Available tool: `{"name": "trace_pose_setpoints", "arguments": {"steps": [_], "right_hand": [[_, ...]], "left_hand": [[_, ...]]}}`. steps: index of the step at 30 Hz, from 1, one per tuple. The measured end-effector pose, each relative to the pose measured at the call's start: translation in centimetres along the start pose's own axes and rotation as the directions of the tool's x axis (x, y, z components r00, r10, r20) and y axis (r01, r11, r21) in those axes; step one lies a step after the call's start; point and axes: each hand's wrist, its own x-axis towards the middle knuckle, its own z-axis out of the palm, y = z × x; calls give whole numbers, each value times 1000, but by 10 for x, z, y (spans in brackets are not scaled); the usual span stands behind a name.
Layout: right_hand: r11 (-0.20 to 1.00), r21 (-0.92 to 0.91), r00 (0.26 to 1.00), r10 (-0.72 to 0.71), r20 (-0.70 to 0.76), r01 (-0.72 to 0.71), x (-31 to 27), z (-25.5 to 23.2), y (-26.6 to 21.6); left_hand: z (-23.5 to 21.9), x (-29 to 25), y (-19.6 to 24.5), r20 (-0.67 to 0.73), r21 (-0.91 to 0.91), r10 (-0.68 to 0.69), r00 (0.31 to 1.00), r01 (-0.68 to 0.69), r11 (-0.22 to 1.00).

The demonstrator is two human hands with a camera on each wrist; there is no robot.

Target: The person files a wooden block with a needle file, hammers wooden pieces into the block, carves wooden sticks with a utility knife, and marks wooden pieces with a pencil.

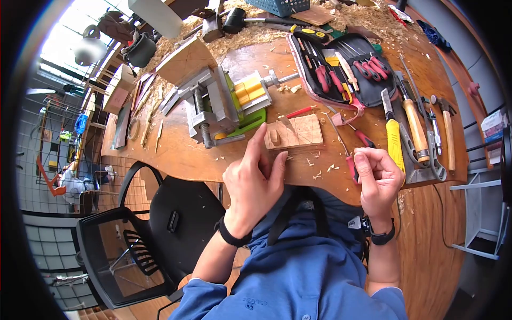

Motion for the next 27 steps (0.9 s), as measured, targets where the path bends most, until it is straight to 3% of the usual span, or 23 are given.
{"name": "trace_pose_setpoints", "arguments": {"steps": [1, 6, 11, 15, 17, 24, 27], "right_hand": [[1000, 1, 1000, 4, 1, -4, 0, 0, 0], [1000, 17, 1000, 5, 5, -5, 0, 1, 1], [1000, 6, 1000, 17, -4, -17, 0, 1, 1], [1000, 5, 1000, 6, 0, -6, 0, 2, 2], [1000, -5, 1000, 4, 3, -4, 0, 1, 2], [1000, -17, 1000, 8, 1, -8, 0, 1, 2], [1000, -11, 1000, 14, 0, -14, 0, 1, 2]], "left_hand": [[-2, 1, 3, -37, -15, 67, 997, -67, 998], [-17, 13, 21, 24, 22, 66, 998, -67, 998], [-11, 18, 19, -25, 104, 216, 976, -213, 972], [-10, 17, 22, -62, 54, 160, 985, -157, 986], [-9, 18, 18, -57, 89, 237, 970, -232, 969], [-11, 16, 17, -24, 115, 241, 970, -237, 965], [-11, 13, 25, -132, -67, 116, 984, -126, 990]]}}
